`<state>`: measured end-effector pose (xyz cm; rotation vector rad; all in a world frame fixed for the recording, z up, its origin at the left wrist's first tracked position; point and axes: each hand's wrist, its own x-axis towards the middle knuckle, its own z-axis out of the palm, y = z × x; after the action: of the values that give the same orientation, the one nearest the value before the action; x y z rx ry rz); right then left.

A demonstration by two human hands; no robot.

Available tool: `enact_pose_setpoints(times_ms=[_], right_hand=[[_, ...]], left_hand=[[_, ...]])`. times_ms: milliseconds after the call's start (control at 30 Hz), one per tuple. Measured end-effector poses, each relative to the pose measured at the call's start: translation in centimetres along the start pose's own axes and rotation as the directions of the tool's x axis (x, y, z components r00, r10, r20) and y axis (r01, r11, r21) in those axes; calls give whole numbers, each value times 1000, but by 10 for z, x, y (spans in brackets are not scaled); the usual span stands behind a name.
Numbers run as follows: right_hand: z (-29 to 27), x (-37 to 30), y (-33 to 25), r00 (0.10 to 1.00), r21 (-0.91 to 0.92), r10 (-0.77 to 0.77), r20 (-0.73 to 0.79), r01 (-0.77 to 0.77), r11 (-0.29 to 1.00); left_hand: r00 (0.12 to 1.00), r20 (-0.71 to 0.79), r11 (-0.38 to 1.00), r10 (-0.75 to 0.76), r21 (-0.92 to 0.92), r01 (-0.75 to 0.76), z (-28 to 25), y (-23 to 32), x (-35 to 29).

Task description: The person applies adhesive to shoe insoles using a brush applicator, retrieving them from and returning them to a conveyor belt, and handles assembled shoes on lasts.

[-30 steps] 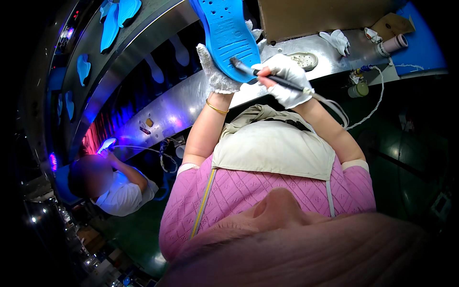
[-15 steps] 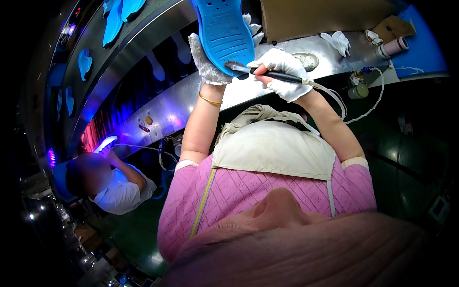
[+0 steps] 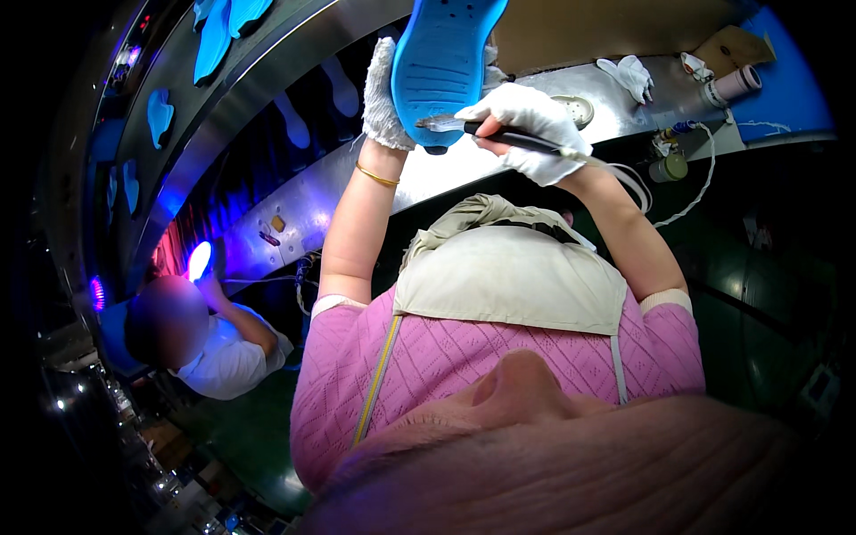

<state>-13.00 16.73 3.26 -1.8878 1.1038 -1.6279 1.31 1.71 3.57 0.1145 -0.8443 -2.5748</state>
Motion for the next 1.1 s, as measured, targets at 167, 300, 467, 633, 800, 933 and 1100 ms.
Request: enact_pose_setpoints(times_ms=[167, 300, 467, 633, 800, 933, 1100], right_hand=[[-2, 1, 8, 987, -14, 55, 150, -53, 998], [-9, 7, 8, 952, -25, 217, 218, -216, 976], [-29, 21, -7, 884, 144, 373, 284, -423, 895], [-28, 22, 13, 897, -115, 342, 279, -322, 940], [-53, 28, 9, 846, -86, 381, 372, -377, 922], [-62, 26, 6, 895, -123, 333, 298, -309, 943], [-60, 19, -10, 842, 199, 497, 212, -535, 821]], left_hand=[[989, -123, 988, -87, 113, 101, 0, 6, 9], [936, -349, 964, -46, 230, 134, -12, 13, 17], [902, -424, 912, -82, 333, 239, -6, 14, 20], [885, -411, 848, -219, 367, 381, 7, 16, 28], [888, -435, 791, -148, 486, 370, 1, 10, 28], [865, -400, 813, -302, 365, 453, 4, 13, 31], [965, -184, 973, -189, 100, 210, -9, 5, 21]])
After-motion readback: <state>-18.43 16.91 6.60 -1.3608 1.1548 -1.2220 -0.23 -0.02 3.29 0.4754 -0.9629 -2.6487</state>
